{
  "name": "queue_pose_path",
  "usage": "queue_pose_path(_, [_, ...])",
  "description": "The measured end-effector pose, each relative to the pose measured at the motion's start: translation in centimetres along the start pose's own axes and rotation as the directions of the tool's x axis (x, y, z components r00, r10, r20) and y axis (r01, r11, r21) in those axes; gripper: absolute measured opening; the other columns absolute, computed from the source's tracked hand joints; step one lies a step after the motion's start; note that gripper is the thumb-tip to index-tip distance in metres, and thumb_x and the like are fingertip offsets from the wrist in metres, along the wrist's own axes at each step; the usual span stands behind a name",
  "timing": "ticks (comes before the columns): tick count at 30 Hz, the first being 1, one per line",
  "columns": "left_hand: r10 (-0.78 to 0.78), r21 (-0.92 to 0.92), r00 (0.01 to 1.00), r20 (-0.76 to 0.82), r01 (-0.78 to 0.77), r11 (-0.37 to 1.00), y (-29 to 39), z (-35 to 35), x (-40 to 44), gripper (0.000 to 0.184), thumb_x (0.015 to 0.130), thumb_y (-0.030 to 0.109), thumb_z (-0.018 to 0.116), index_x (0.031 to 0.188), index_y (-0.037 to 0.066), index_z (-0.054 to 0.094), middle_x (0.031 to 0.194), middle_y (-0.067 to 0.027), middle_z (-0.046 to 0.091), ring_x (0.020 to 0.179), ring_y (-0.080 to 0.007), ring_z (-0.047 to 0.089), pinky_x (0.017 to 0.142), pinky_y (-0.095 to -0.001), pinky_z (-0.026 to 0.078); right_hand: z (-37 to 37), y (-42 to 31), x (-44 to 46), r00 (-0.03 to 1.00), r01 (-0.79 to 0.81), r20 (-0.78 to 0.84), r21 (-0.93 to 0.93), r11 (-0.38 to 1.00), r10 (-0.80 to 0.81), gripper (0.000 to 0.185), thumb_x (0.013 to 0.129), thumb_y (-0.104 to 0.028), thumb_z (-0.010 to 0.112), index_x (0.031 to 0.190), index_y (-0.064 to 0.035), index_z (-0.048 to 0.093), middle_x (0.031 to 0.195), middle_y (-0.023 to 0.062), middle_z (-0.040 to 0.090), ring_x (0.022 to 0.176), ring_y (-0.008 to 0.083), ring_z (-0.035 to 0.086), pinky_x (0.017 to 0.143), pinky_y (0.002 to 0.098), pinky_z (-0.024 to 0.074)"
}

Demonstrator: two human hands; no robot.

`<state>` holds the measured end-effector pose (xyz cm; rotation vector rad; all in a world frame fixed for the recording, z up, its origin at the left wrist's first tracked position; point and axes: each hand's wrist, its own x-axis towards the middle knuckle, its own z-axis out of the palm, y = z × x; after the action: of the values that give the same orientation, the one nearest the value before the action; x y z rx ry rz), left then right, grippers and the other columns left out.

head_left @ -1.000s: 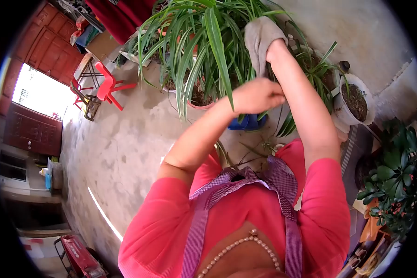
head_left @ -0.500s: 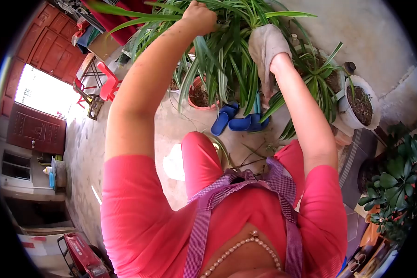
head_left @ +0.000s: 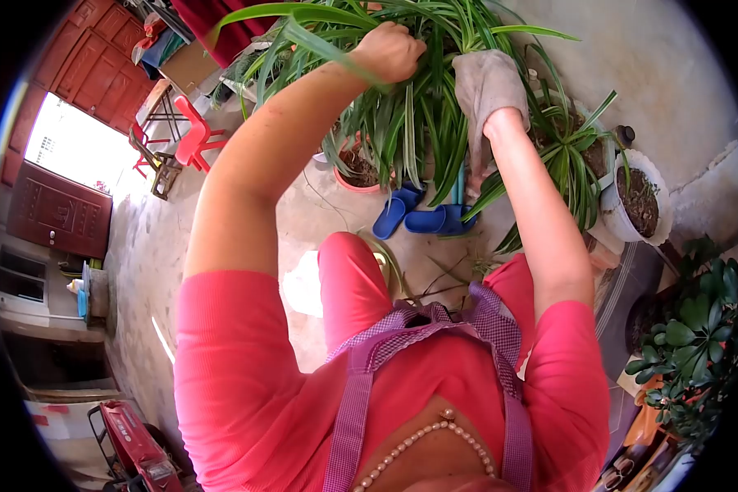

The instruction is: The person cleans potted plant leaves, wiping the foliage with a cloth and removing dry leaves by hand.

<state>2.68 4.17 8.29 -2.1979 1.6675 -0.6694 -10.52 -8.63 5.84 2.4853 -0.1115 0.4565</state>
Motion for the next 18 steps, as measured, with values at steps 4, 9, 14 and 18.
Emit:
queue_pose_path(4, [-0.294, 0.03, 0.931, 0.214, 0.295, 0.955, 1.8, 0.2, 2.0, 0.024, 0.074, 0.029, 0.049, 0.09, 0.014, 0.059, 0.09, -0.0075, 0.059, 0.091, -0.023, 0.052, 0.075, -0.0366, 0.037, -0.1, -0.1, 0.2, 0.985, -0.156, -0.032, 0.238, 0.959, 0.168, 0.01, 0.065, -0.009, 0.053, 0.062, -0.011, 0.063, 0.061, 0.0083, 0.059, 0.059, 0.0216, 0.06, 0.048, 0.0305, 0.0455])
queue_pose_path(9, [-0.412, -0.038, 0.855, 0.314, 0.445, 0.895, 1.7, 1.7, 3.0, 0.03, 0.072, 0.03, 0.049, 0.095, 0.014, 0.058, 0.1, -0.0055, 0.057, 0.099, -0.0196, 0.05, 0.082, -0.0404, 0.033, 1.4, 0.0, 1.2, 0.981, -0.17, -0.028, 0.352, 0.92, 0.192, 0.011, 0.063, -0.004, 0.052, 0.062, -0.0062, 0.062, 0.065, 0.0159, 0.059, 0.06, 0.0273, 0.059, 0.053, 0.0334, 0.0474])
queue_pose_path(14, [-0.352, -0.539, 0.884, 0.307, 0.466, 0.701, -2.8, 1.2, 2.4, 0.026, 0.067, 0.028, 0.056, 0.084, 0.009, 0.064, 0.083, -0.0098, 0.061, 0.078, -0.0254, 0.057, 0.07, -0.0344, 0.044, 0.2, -0.6, 2.1, 0.973, -0.129, -0.145, 0.303, 0.944, 0.18, 0.011, 0.066, -0.008, 0.051, 0.068, -0.006, 0.062, 0.066, 0.015, 0.059, 0.063, 0.0262, 0.06, 0.055, 0.0316, 0.0473])
queue_pose_path(18, [-0.345, -0.774, 0.832, 0.434, 0.54, 0.33, -4.2, 1.3, 2.4, 0.023, 0.071, 0.025, 0.06, 0.082, 0.005, 0.062, 0.075, -0.0054, 0.062, 0.067, -0.0155, 0.054, 0.061, -0.0289, 0.043, 5.9, -4.3, 4.4, 0.857, -0.182, -0.033, 0.914, 0.363, 0.514, 0.022, 0.072, -0.021, 0.046, 0.079, -0.0061, 0.062, 0.077, 0.0132, 0.06, 0.069, 0.0283, 0.059, 0.06, 0.0332, 0.047])
